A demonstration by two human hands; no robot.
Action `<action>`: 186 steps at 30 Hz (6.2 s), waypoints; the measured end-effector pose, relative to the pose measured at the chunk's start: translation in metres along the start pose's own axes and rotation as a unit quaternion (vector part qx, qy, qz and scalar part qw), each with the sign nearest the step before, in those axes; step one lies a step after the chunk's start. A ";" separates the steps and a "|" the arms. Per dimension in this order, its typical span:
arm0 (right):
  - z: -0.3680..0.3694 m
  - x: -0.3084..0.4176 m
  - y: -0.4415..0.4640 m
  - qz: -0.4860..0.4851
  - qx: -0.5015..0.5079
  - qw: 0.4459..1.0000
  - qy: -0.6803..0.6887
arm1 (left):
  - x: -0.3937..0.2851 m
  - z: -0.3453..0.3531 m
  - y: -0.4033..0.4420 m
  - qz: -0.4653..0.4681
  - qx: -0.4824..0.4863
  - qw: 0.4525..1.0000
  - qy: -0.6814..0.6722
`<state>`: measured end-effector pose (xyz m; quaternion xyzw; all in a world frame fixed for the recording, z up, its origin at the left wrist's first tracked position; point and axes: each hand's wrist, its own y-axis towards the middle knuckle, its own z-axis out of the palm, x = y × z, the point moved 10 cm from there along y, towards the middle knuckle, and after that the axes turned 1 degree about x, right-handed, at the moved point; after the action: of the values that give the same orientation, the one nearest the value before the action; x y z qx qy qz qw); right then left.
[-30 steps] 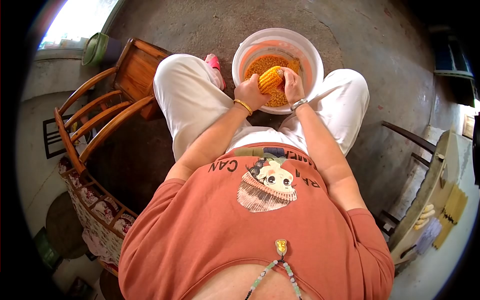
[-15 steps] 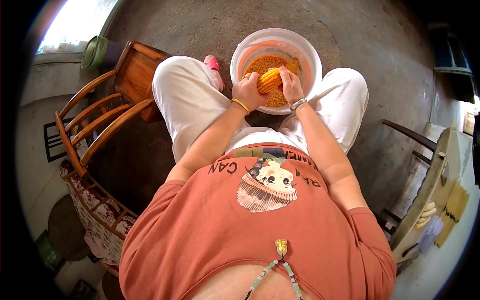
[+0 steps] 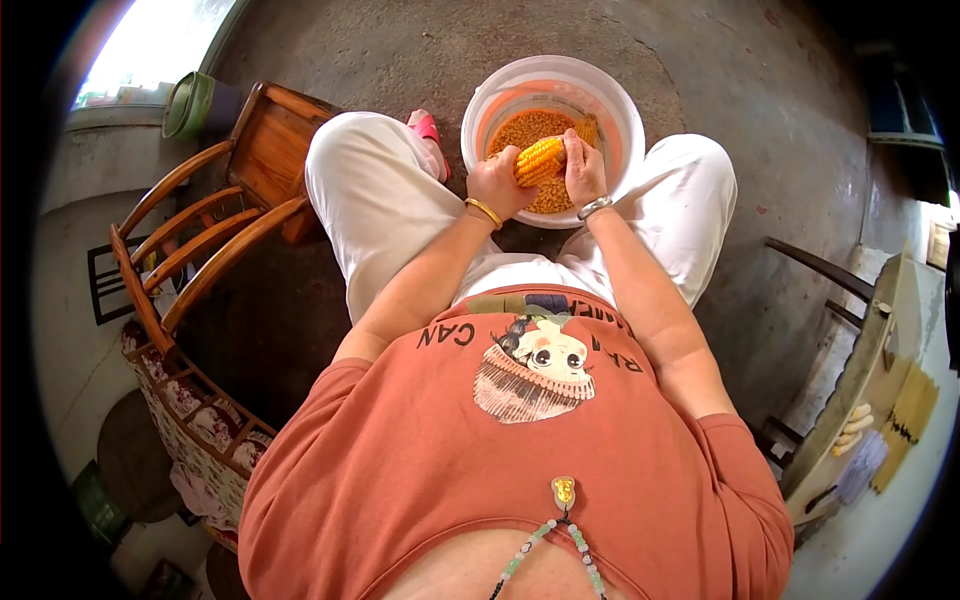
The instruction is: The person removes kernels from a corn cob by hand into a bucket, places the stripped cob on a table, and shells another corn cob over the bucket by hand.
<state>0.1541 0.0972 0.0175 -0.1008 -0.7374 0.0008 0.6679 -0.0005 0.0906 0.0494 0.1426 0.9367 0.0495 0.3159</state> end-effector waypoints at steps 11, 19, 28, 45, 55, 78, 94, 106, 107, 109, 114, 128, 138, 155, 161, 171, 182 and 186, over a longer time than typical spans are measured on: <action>0.018 0.011 -0.004 -0.005 0.083 0.997 0.002 | 0.001 -0.007 -0.001 0.040 -0.071 0.996 0.030; 0.011 0.010 -0.006 -0.055 0.035 0.994 -0.092 | 0.000 -0.005 -0.002 0.036 -0.052 0.997 0.035; 0.007 0.019 -0.008 -0.083 0.005 0.990 -0.113 | 0.005 -0.001 -0.002 0.007 -0.037 0.999 0.034; 0.011 0.027 -0.008 -0.041 0.035 0.989 -0.138 | 0.005 0.001 0.000 -0.025 -0.015 0.999 0.045; 0.005 0.012 -0.005 -0.084 -0.005 0.988 -0.133 | 0.013 0.005 0.000 -0.064 0.006 0.998 0.026; 0.013 0.014 -0.010 0.046 0.073 0.995 0.052 | -0.006 -0.012 -0.004 0.001 -0.037 0.999 0.016; 0.004 0.014 -0.009 -0.084 0.003 0.991 -0.108 | -0.002 -0.003 -0.010 0.007 0.004 0.998 0.056; 0.005 -0.010 -0.001 0.039 0.016 0.998 0.049 | 0.000 -0.002 -0.010 -0.025 0.005 0.999 0.037; 0.007 -0.008 -0.001 0.034 0.030 0.998 0.034 | 0.001 -0.002 -0.010 -0.034 0.009 0.999 0.036; 0.011 0.002 -0.004 0.022 0.058 0.998 0.005 | 0.005 -0.001 -0.009 -0.051 0.017 0.998 0.034; 0.019 -0.011 -0.002 -0.034 0.059 0.997 -0.040 | 0.009 0.004 -0.008 -0.064 0.036 0.997 0.040; 0.005 -0.007 -0.004 -0.035 -0.035 0.993 -0.111 | 0.002 0.009 -0.010 -0.053 0.053 0.996 0.056; 0.005 -0.026 0.003 -0.002 -0.025 0.999 -0.032 | -0.002 0.007 -0.012 -0.043 0.037 0.996 0.074; 0.020 -0.016 -0.014 0.043 0.100 0.992 0.063 | 0.001 -0.004 -0.017 -0.061 0.057 0.996 0.044; 0.001 -0.041 -0.009 0.066 0.031 0.996 0.051 | -0.003 -0.005 -0.018 -0.041 0.068 0.996 0.031; 0.020 0.006 -0.022 0.063 0.114 0.990 0.047 | -0.001 -0.020 -0.014 -0.046 0.058 0.997 0.010; 0.007 -0.003 -0.008 -0.044 0.025 0.986 -0.159 | 0.006 0.005 -0.012 -0.091 0.109 0.990 0.007; 0.004 0.002 -0.005 -0.085 -0.072 0.967 -0.230 | 0.006 0.008 -0.012 -0.087 0.091 0.992 0.010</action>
<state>0.1493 0.0932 0.0195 -0.0833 -0.8750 -0.0859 0.4691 -0.0028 0.0810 0.0379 0.0886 0.9492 -0.0622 0.2956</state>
